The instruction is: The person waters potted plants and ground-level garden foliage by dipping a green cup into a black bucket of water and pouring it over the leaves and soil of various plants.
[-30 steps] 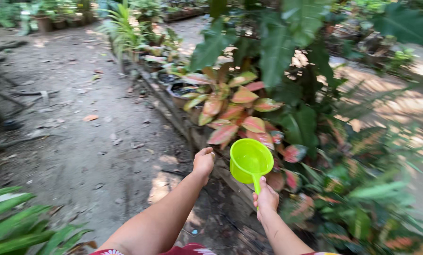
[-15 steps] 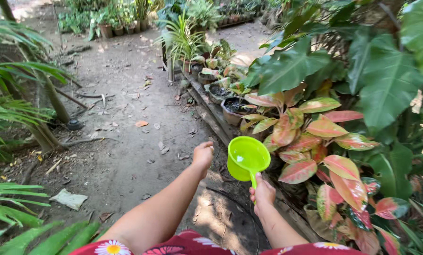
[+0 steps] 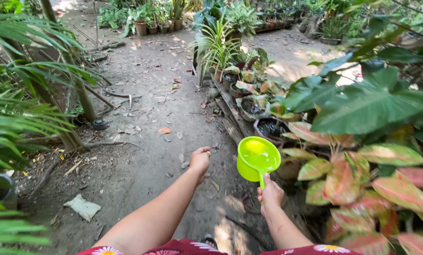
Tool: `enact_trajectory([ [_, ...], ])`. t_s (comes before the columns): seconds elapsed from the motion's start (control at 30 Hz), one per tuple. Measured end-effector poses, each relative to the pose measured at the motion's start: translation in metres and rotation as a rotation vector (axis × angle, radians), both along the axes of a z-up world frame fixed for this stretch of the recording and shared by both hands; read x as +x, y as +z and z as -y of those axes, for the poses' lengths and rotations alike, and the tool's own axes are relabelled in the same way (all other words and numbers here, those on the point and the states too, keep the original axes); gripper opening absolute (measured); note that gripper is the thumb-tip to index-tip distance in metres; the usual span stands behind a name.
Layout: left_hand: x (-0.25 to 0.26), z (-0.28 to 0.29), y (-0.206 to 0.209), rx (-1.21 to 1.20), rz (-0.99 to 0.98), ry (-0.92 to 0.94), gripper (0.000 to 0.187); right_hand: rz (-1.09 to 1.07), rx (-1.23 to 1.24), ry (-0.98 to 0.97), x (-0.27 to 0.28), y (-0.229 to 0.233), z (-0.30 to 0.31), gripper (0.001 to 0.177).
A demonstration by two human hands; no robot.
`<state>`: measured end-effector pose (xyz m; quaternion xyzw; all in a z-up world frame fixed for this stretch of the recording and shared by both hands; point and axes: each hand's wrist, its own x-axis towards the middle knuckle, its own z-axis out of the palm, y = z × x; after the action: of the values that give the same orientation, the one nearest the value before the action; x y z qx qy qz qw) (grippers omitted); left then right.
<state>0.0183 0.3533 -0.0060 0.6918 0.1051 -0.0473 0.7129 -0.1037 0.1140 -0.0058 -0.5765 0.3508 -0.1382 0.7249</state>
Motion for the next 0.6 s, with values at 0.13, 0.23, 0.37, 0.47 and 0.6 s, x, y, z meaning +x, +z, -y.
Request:
enact_trajectory([
  [0.13, 0.097, -0.003, 0.001, -0.015, 0.042, 0.003, 0.04, 0.02, -0.014, 0.057, 0.093, -0.003, -0.002, 0.038],
  [0.23, 0.172, 0.005, 0.005, -0.02, 0.013, -0.002, 0.04, -0.024, -0.058, 0.09, 0.155, 0.004, 0.003, 0.034],
  [0.37, 0.245, 0.01, 0.008, -0.084, 0.038, 0.01, 0.038, 0.102, -0.123, 0.236, 0.245, 0.014, 0.008, 0.041],
  [0.47, 0.298, 0.002, 0.017, -0.112, -0.005, 0.023, 0.038, -0.008, -0.097, 0.203, 0.306, 0.018, -0.001, 0.042],
  [0.6, 0.366, -0.012, 0.002, -0.162, -0.042, 0.031, 0.036, 0.066, -0.073, 0.266, 0.388, 0.016, -0.007, 0.039],
])
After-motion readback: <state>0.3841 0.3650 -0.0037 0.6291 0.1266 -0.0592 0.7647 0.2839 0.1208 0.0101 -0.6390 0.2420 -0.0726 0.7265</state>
